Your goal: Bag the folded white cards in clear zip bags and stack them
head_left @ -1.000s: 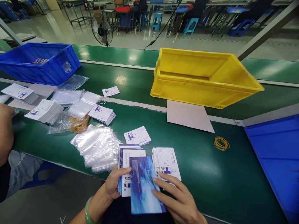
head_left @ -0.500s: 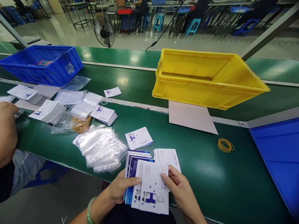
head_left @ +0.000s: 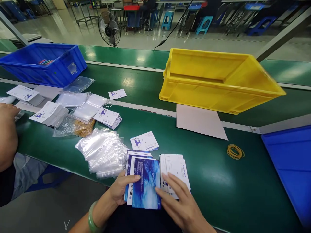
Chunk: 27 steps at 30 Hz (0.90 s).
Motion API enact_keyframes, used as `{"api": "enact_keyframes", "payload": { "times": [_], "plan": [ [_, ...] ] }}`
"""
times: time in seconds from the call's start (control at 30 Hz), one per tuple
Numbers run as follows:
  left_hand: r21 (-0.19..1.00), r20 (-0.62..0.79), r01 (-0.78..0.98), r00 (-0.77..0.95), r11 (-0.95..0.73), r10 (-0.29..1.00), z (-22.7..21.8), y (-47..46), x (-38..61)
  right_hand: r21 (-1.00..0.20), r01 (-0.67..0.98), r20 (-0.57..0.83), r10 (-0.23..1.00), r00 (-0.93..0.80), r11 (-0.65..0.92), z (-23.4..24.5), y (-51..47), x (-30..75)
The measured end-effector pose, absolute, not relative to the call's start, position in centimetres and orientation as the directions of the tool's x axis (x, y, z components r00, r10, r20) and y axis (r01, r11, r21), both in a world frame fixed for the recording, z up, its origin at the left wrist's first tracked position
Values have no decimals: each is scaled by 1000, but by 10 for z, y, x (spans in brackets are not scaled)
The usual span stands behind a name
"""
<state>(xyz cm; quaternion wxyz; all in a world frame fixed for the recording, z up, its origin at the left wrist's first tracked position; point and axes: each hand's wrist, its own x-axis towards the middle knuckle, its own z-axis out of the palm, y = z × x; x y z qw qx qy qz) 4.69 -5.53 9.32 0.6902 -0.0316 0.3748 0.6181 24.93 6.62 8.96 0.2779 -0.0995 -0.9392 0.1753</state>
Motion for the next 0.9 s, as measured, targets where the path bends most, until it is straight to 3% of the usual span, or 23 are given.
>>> {"api": "enact_keyframes", "payload": {
  "times": [0.1,0.17,0.23,0.3,0.37,0.47,0.57,0.77,0.83,0.9],
  "plan": [
    [409,-560,-880,-32,242,828,95,-54,47,-360,-70,574,162,-802,930,103,60,249],
    [413,-553,-884,-51,220,832,95,-53,45,-499,-127,601,237,-763,857,108,60,256],
    [410,-525,-893,-63,188,849,94,-53,42,-709,-136,562,437,-702,692,112,61,262],
    [411,-514,-893,-63,181,856,93,-54,41,-892,-80,388,662,-641,445,113,59,262],
    [427,-543,-879,-62,212,837,93,-54,44,-988,26,102,782,-615,150,111,56,254],
    [468,-566,-839,-43,278,823,94,-54,55,-958,127,-278,733,-621,-256,104,52,235],
    [482,-559,-820,-16,309,829,95,-54,63,-888,130,-422,669,-612,-441,99,50,228],
    [351,-545,-893,49,280,837,94,-54,50,-831,154,-539,703,-464,-535,95,76,263],
    [374,-540,-893,11,251,841,95,-55,45,-883,308,-452,818,-355,-355,88,89,274],
    [399,-582,-887,-48,233,812,95,-56,42,-861,506,-139,938,-317,43,79,95,277]
  ]
}}
